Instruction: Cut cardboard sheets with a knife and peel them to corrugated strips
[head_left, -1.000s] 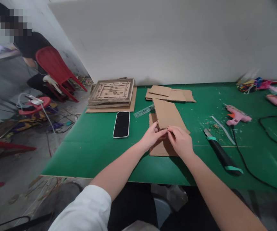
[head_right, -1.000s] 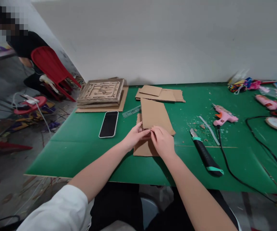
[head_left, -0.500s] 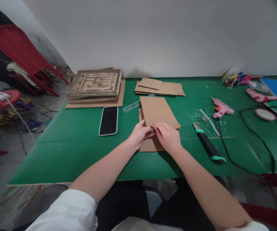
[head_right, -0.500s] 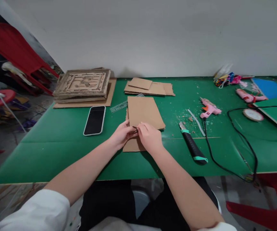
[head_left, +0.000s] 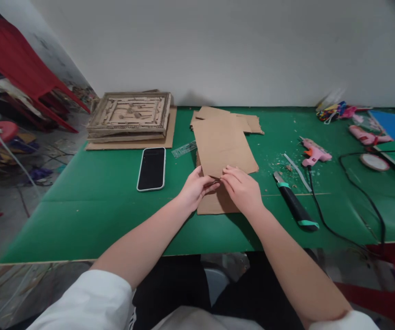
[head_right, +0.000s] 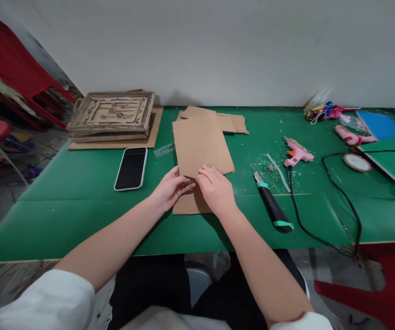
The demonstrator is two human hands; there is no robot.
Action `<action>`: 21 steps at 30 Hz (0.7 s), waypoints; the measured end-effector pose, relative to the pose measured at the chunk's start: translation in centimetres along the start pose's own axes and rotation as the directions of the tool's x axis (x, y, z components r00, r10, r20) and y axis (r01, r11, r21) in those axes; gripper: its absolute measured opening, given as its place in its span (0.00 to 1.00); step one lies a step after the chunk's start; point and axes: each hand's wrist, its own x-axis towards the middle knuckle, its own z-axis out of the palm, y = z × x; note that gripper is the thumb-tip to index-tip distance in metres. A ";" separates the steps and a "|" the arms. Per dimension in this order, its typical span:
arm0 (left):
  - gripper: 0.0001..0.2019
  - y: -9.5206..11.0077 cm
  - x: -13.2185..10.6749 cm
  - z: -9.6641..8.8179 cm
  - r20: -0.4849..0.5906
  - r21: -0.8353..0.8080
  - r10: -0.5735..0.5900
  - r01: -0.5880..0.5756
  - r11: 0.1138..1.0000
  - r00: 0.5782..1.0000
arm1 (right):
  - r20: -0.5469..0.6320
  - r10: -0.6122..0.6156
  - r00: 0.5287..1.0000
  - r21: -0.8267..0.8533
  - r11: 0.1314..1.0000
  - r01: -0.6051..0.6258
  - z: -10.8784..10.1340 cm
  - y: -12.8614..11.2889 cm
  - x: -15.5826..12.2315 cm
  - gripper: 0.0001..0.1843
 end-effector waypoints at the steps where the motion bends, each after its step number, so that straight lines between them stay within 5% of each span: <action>1: 0.19 0.0 0.0 0.0 -0.004 0.002 -0.003 0.003 1.000 1.000 | 0.000 -0.010 1.000 -0.011 1.000 0.010 0.0 0.1 0.0 0.07; 21: 0.14 0.1 -0.1 -0.1 -0.017 -0.110 -0.095 0.093 0.990 0.995 | 0.082 -0.012 0.997 -0.081 0.997 0.018 0.4 -0.3 -0.3 0.11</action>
